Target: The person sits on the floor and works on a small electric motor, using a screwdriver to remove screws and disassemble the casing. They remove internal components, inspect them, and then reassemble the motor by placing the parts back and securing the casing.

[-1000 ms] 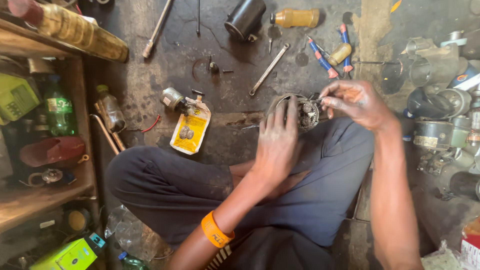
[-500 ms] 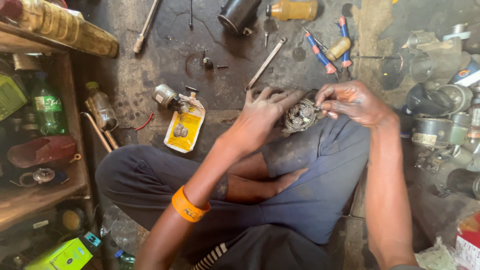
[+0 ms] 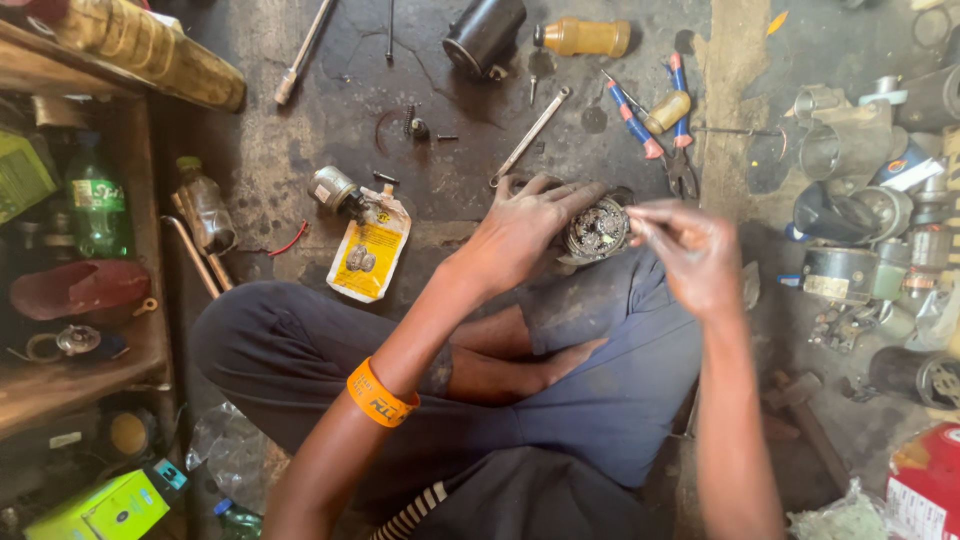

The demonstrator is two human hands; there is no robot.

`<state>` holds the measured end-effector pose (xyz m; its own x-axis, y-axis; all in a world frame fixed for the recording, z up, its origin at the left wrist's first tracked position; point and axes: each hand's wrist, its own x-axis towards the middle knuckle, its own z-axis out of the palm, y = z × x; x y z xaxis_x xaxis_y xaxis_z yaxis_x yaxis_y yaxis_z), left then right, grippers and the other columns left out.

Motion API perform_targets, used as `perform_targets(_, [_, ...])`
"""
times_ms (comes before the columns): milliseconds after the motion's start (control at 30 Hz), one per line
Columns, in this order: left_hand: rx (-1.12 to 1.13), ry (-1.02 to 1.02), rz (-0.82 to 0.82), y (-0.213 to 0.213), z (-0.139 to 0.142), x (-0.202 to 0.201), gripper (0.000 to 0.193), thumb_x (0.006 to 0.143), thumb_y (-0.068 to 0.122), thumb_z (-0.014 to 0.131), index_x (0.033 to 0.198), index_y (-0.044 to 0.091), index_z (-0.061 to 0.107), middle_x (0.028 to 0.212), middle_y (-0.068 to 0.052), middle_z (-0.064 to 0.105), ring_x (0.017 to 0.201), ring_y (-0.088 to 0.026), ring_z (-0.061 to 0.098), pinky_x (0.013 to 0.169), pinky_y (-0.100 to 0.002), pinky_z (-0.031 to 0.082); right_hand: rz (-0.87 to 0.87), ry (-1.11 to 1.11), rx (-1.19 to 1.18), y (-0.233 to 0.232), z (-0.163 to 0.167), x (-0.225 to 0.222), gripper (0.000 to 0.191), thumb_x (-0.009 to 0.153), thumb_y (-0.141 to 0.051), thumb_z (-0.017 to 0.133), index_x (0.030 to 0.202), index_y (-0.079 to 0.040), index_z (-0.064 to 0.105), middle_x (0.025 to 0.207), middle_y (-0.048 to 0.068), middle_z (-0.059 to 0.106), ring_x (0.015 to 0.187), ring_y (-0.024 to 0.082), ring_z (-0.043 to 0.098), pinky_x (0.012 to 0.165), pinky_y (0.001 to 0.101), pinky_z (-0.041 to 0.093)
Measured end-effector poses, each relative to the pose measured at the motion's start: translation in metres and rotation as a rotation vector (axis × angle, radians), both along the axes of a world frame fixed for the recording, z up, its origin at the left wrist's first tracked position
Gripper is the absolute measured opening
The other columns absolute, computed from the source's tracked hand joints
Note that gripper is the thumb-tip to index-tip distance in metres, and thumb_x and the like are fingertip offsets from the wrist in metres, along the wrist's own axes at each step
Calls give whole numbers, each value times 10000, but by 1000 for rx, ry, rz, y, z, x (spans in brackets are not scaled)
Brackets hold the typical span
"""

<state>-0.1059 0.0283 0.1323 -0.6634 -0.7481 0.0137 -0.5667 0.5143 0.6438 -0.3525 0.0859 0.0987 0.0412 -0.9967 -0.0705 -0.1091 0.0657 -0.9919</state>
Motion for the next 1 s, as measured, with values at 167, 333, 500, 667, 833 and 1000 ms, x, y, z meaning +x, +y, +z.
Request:
perform_targets(167, [-43,100,-6,2,8,5,953,634,221,865,1491,107,464,1388,-131,625,1294,-329,537,1035,-575,387,-145,82,-93,29,2,24,255,988,70,606,1224,39,698,1201,100,672,957,140,673,815,293,599])
perform_targets(333, [218,546,54,-28,-26,43,605,905,259,805,1399,30,540,1286,-193,665,1171,-330,674,978,-459,539,-189,78,83,-32,-28,-31,246,1006,66,565,1184,15,726,1083,92,730,972,159,695,859,313,602])
perform_targets(500, [106,419,522,-77,-102,88,336,944,214,714,1202,11,642,1097,-200,721,961,-348,734,850,-449,565,199,112,179,-140,-75,-25,301,935,80,603,1208,12,711,1127,72,718,1007,139,685,867,290,574])
perform_targets(667, [129,236,641,-85,-151,81,352,872,155,734,1183,12,652,1050,-215,706,969,-415,684,837,-504,539,416,569,208,-180,-113,41,288,882,-36,773,1156,5,695,1036,82,730,918,149,709,809,295,572])
perform_targets(833, [270,237,587,-83,-150,54,302,890,114,692,1171,22,632,1072,-228,679,965,-441,662,812,-535,527,510,902,-170,-181,-126,74,289,868,-70,831,1121,29,732,978,151,696,838,235,712,755,357,570])
perform_targets(1000, [159,369,590,-78,-126,54,224,909,102,688,1121,42,651,1048,-212,691,978,-441,667,830,-518,536,556,897,-82,-181,-120,66,197,838,-13,786,1007,46,703,920,153,686,782,240,700,739,365,565])
